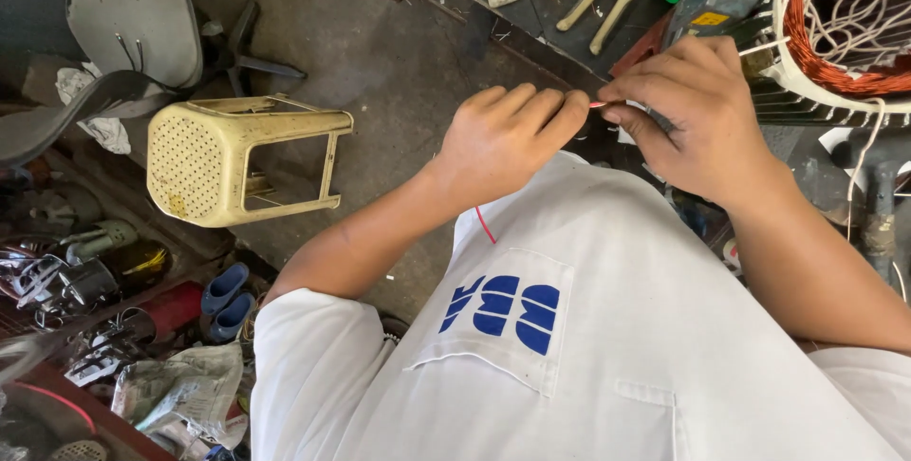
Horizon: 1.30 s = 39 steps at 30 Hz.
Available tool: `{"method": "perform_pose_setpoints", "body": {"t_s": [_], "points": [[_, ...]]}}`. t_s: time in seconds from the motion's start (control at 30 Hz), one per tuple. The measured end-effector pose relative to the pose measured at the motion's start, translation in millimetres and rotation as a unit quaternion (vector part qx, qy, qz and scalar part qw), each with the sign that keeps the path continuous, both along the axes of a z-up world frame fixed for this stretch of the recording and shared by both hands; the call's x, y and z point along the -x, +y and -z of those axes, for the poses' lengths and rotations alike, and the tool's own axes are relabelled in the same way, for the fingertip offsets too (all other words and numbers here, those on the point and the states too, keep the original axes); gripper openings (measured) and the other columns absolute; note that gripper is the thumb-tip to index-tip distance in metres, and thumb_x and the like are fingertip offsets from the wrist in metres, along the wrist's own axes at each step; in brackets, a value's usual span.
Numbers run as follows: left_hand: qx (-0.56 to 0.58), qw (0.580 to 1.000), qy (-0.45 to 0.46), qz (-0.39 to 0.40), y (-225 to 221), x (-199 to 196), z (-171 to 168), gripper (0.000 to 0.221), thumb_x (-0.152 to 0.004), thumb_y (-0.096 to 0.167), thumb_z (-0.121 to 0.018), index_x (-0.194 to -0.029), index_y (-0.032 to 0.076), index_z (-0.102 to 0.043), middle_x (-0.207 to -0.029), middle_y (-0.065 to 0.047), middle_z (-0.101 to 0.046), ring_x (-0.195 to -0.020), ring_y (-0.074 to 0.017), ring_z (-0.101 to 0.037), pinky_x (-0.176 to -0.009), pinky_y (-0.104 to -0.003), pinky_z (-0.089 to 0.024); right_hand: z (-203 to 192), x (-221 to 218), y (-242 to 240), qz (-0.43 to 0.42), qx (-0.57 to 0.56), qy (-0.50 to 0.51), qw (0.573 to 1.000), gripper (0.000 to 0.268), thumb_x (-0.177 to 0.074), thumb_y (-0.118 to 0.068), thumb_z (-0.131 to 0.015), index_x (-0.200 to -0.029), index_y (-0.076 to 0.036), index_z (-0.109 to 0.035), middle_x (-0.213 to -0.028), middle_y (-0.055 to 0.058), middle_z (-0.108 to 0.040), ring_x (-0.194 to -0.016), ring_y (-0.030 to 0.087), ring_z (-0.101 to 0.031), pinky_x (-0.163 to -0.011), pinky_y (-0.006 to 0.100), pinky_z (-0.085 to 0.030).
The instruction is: Stripping wire insulation and preparing electrical connections for a motor stator on a workbench.
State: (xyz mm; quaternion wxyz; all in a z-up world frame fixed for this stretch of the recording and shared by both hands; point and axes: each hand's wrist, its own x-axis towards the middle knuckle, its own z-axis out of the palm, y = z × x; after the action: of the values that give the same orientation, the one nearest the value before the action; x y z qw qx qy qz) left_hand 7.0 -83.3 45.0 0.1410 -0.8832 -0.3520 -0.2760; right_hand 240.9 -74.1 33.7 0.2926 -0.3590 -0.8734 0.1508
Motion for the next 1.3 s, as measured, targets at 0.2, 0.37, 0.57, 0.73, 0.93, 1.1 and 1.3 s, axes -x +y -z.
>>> {"method": "perform_pose_setpoints", "body": {"t_s": [0.2,0.37,0.57,0.73,0.93,1.1,1.3], "points": [[-0.017,1.0,0.003,0.01,2.8,-1.4,-2.4,0.006,-0.099,0.01,-0.058,-0.097,0.014,-0.062,-0.075,0.005,-0.051,-0.059,-0.0109,-0.042,-0.051,-0.025,-0.033,0.7,5.8,-0.6,0.003,-0.049,0.045,0.998,0.014,-0.104,0.003,-0.076,-0.093,-0.005,-0.074,-0.096,0.006,-0.075,-0.085,0.026,-0.058,-0.086,0.041,-0.035],[0.013,1.0,0.018,0.012,4.0,-0.1,-2.8,0.014,-0.094,0.006,-0.055,-0.102,0.014,-0.063,-0.076,0.005,-0.051,-0.065,-0.0129,-0.045,-0.049,-0.026,-0.035,2.5,8.9,-2.4,0.033,-0.045,0.052,0.997,0.023,-0.101,0.01,-0.076,-0.087,-0.007,-0.07,-0.091,0.003,-0.074,-0.078,0.024,-0.056,-0.086,0.041,-0.035],[-0.024,0.996,0.067,-0.052,2.5,9.0,-18.8,0.009,-0.097,0.009,-0.058,-0.096,0.018,-0.061,-0.084,0.005,-0.047,-0.07,-0.0115,-0.046,-0.05,-0.022,-0.036,7.5,10.3,-0.8,0.045,-0.061,0.047,0.996,0.02,-0.103,0.004,-0.077,-0.087,-0.005,-0.069,-0.088,0.004,-0.073,-0.075,0.024,-0.053,-0.085,0.041,-0.032],[-0.039,0.995,0.092,-0.012,-1.9,13.7,-36.4,0.023,-0.092,0.0,-0.05,-0.078,0.018,-0.05,-0.076,0.004,-0.04,-0.065,-0.0131,-0.038,-0.051,-0.025,-0.028,10.5,12.7,-1.4,0.057,-0.053,0.031,0.996,0.015,-0.102,0.0,-0.076,-0.088,-0.006,-0.072,-0.08,0.002,-0.066,-0.073,0.023,-0.049,-0.085,0.04,-0.031],[-0.082,0.981,0.151,0.085,23.1,3.6,-61.0,0.02,-0.096,0.016,-0.052,-0.079,0.025,-0.05,-0.082,0.007,-0.041,-0.077,-0.0129,-0.045,-0.058,-0.025,-0.033,10.3,14.3,-1.7,0.047,-0.037,0.03,0.998,0.013,-0.083,0.008,-0.062,-0.079,-0.004,-0.059,-0.074,0.004,-0.053,-0.073,0.026,-0.042,-0.081,0.041,-0.028],[-0.046,0.975,0.101,0.192,95.7,6.4,-31.8,0.017,-0.099,0.024,-0.063,-0.083,0.024,-0.058,-0.092,0.005,-0.054,-0.083,-0.0128,-0.055,-0.062,-0.031,-0.042,0.5,7.1,-4.4,0.02,-0.008,0.072,0.997,0.017,-0.097,0.009,-0.076,-0.088,-0.004,-0.07,-0.078,0.005,-0.063,-0.073,0.027,-0.045,-0.082,0.042,-0.031],[0.405,0.817,-0.264,0.315,76.1,-5.8,51.8,0.032,-0.101,0.037,-0.059,-0.085,0.011,-0.067,-0.082,-0.003,-0.06,-0.078,-0.0211,-0.053,-0.071,-0.036,-0.038,-11.3,0.1,-2.2,0.031,0.026,0.149,0.988,0.014,-0.102,0.006,-0.075,-0.089,0.002,-0.071,-0.08,0.011,-0.068,-0.073,0.026,-0.054,-0.079,0.041,-0.039]]}}
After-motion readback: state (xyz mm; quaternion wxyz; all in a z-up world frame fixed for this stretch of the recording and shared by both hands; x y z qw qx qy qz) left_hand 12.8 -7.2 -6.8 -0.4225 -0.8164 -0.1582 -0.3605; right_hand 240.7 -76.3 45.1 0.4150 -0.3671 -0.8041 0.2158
